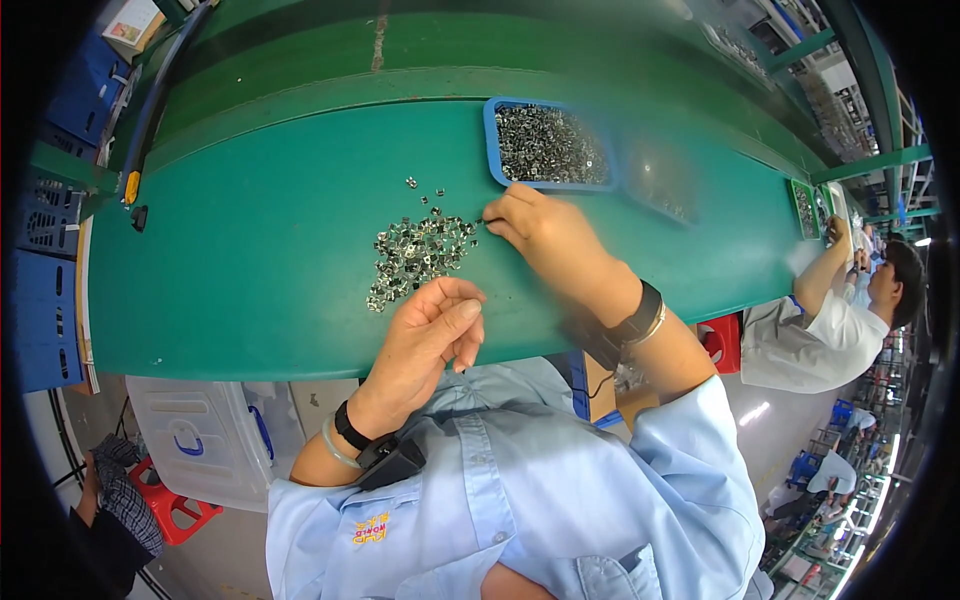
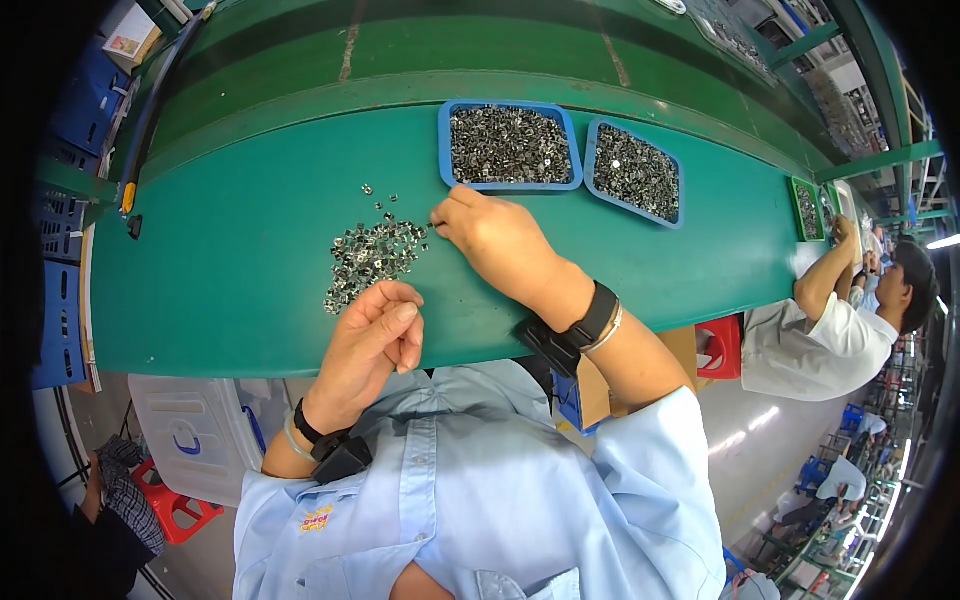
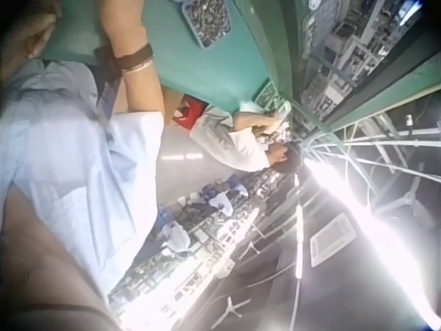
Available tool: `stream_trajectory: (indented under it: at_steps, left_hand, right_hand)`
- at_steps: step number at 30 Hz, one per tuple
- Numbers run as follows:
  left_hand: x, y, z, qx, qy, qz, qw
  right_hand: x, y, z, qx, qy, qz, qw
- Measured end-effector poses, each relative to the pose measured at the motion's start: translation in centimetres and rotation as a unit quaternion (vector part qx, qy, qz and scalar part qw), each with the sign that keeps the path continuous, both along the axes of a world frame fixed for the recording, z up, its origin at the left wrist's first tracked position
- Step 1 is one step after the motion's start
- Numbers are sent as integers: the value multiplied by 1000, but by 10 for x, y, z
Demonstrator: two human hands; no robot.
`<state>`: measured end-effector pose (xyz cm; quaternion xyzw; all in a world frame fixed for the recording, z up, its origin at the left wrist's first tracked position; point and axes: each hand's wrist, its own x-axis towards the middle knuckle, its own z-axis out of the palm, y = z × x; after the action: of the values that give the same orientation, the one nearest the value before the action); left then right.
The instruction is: The person picks up a small metal component from a pile on the table and joins it with another piece by hand. After pressing the two parts together, the person places the assembled unit into a blue tray and reaches back to the pile for the next component.
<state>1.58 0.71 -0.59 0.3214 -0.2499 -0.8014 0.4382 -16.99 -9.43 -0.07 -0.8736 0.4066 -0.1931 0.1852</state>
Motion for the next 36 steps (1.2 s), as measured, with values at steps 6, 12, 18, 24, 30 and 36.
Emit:
stream_trajectory:
  at_steps: [6,12,18,24,30,36]
  left_hand:
    - [-9,-8,13,5,-42,32,999]
    - [-24,-12,15,27,-20,14,999]
    - [-32,-9,12,45,26,10,999]
    - [-35,-6,14,53,30,28,998]
    - [-35,-5,16,12,-44,39,998]
    - [-31,-5,17,11,-1,26,1000]
  right_hand:
    - [-13,29,18,107,-174,-12,979]
    - [-18,52,16,115,-290,7,950]
    - [-15,69,12,165,-319,-72,930]
    - [-12,75,11,48,-318,-67,945]
    - [-13,74,10,-41,-266,-55,962]
    - [-13,73,14,-12,-286,-41,957]
